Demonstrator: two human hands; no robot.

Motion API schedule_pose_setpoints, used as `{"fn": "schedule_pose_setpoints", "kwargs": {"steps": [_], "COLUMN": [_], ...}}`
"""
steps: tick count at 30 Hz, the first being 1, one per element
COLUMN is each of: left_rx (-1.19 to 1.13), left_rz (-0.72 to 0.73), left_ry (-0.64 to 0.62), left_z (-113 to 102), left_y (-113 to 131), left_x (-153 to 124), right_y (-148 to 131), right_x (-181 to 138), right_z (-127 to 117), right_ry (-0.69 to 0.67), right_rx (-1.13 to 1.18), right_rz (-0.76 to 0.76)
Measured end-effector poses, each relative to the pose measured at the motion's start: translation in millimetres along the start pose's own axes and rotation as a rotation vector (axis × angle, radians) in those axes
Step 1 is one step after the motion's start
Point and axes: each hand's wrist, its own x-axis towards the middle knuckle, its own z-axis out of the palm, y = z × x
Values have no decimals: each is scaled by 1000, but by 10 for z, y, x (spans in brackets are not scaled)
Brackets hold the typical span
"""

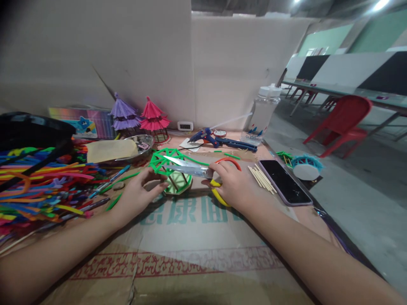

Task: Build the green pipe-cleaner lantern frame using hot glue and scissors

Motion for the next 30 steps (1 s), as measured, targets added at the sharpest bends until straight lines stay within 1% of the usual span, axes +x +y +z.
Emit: {"fn": "schedule_pose_setpoints", "kwargs": {"steps": [6, 11, 14, 20, 23, 28, 30], "left_rx": [15, 13, 15, 0, -6, 55, 53], "left_rz": [5, -6, -16, -51, -61, -77, -91], "left_ry": [3, 3, -6, -17, -16, -44, -41], "left_z": [1, 7, 5, 8, 1, -18, -22], "left_y": [-26, 5, 9, -65, -82, -106, -143], "left_x": [-3, 6, 8, 12, 23, 29, 31], "right_y": [-1, 17, 34, 22, 35, 139, 172], "right_x": [-8, -22, -39, -40, -5, 32, 31], "right_z": [-9, -27, -34, -20, 2, 62, 82], "right_ry": [-5, -51, -56, -59, -23, 41, 58], "right_rx": [-6, -21, -34, -6, 11, 81, 114], "right_rz": [-14, -20, -38, -16, 44, 252, 309]}}
